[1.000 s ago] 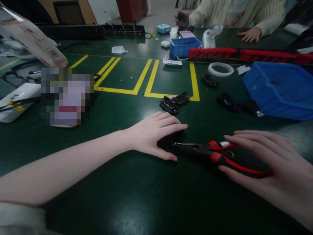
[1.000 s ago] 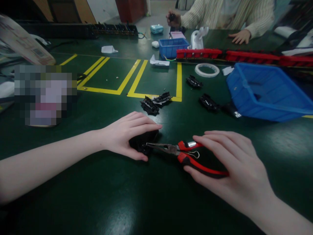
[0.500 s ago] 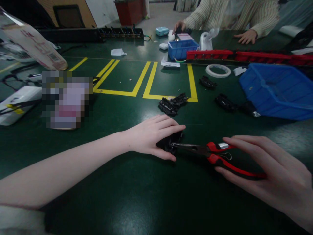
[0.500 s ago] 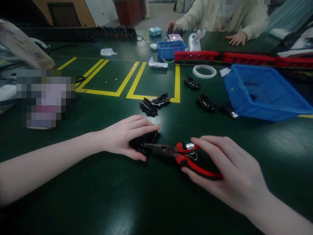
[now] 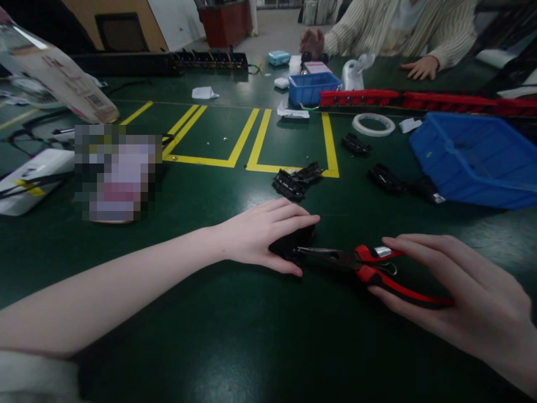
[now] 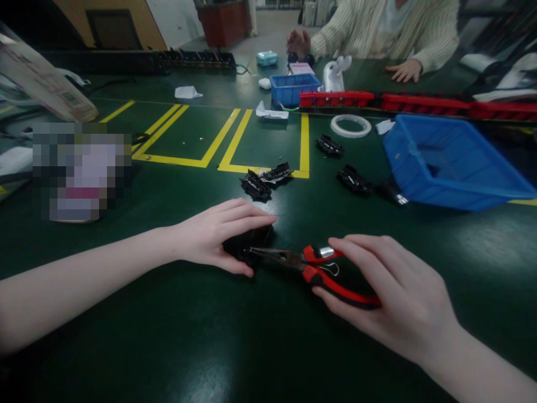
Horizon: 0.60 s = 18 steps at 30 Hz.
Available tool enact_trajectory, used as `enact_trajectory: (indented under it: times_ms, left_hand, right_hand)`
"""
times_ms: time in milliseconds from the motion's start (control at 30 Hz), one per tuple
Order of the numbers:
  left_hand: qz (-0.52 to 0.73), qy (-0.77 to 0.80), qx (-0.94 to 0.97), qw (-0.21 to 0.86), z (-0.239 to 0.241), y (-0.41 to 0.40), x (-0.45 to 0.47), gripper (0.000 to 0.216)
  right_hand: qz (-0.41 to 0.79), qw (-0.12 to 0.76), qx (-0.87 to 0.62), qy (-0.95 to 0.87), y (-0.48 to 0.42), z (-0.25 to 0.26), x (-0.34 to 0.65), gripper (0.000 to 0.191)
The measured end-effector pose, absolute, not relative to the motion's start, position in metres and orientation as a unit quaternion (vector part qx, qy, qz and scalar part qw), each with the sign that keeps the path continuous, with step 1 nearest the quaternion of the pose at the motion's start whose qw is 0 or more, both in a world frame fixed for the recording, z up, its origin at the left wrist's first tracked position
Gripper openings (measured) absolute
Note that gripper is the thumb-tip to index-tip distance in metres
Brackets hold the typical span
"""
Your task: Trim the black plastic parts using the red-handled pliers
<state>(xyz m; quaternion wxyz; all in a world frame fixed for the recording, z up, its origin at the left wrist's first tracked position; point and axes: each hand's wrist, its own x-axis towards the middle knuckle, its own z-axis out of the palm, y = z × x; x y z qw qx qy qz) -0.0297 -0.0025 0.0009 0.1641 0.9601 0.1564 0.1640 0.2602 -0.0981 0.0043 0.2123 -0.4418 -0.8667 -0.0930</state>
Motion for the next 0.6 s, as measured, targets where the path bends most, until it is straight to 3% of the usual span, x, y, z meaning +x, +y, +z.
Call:
enact_trajectory:
  times_ms: [133,367,600]
  left_hand:
    - [0.161,0.146,0.961,0.173,0.0002,-0.0017,-0.0293,0.075]
    - [0.188,0.136,0.958,0.166,-0.0005,-0.0029,-0.0301,0.072]
    - [0.166,0.152,0.957,0.181,0.0005,-0.0014,-0.0291,0.074]
  right_hand:
    - [-0.122,0.208,-0.424,-0.873,-0.0979,0.0036,0.2608,0.057]
    - [-0.069,0.222,-0.432,-0.872,-0.0938,0.0007,0.2626,0.044]
    - [-0.091,0.234,-0.422,-0.871,-0.0929,0.0016,0.2617,0.045]
